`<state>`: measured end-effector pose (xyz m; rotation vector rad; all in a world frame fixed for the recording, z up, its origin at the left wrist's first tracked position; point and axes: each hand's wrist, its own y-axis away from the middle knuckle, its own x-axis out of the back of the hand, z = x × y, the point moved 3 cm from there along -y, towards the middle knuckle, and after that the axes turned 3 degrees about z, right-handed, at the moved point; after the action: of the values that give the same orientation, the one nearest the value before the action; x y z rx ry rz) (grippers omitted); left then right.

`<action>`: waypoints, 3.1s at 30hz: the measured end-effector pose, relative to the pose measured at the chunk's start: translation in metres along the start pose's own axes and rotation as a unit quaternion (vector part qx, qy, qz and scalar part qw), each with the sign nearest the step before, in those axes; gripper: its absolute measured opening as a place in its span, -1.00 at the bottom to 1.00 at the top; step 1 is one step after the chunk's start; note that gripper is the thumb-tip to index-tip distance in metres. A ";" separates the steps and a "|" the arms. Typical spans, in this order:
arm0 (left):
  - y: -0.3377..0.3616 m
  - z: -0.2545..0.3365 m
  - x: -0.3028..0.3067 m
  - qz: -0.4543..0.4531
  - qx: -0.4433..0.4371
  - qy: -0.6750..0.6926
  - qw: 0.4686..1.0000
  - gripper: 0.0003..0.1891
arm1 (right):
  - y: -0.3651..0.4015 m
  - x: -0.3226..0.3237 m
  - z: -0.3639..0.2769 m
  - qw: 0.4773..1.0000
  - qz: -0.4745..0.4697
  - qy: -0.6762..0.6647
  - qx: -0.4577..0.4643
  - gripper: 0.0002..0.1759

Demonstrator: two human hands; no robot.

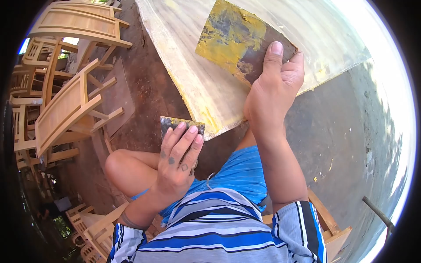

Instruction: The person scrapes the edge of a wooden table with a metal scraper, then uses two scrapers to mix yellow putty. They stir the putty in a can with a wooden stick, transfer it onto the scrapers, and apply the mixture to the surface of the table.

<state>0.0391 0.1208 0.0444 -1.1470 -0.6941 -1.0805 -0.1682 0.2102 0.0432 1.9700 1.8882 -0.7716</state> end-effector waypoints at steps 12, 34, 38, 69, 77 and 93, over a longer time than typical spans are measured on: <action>-0.039 -0.013 0.046 -0.127 0.049 0.096 0.986 -0.38 | -0.001 0.000 -0.002 1.000 -0.002 -0.023 -0.015 -0.77; -0.094 -0.060 0.080 -0.120 0.135 0.188 0.965 -0.32 | 0.002 -0.003 -0.001 1.000 0.015 -0.009 0.007 -0.79; -0.078 -0.014 0.066 -0.194 0.082 0.190 0.959 -0.39 | 0.003 0.000 0.001 0.999 0.025 0.013 0.018 -0.78; -0.436 0.172 -0.136 -0.389 -0.344 -0.104 0.848 -0.31 | 0.103 0.228 -0.075 0.925 0.367 -0.004 0.094 -0.58; -0.251 0.060 -0.004 -0.440 -0.378 -0.003 0.814 -0.56 | 0.069 0.204 -0.036 0.944 0.318 -0.050 0.070 -0.63; -0.221 -0.116 0.110 -0.075 0.222 0.809 0.539 -0.54 | 0.032 -0.065 -0.096 0.979 0.160 -0.028 -0.121 -0.60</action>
<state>-0.1364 -0.0321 0.1873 0.6316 0.4925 -1.4533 -0.1195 0.2079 0.1528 2.0004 1.4994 -0.4752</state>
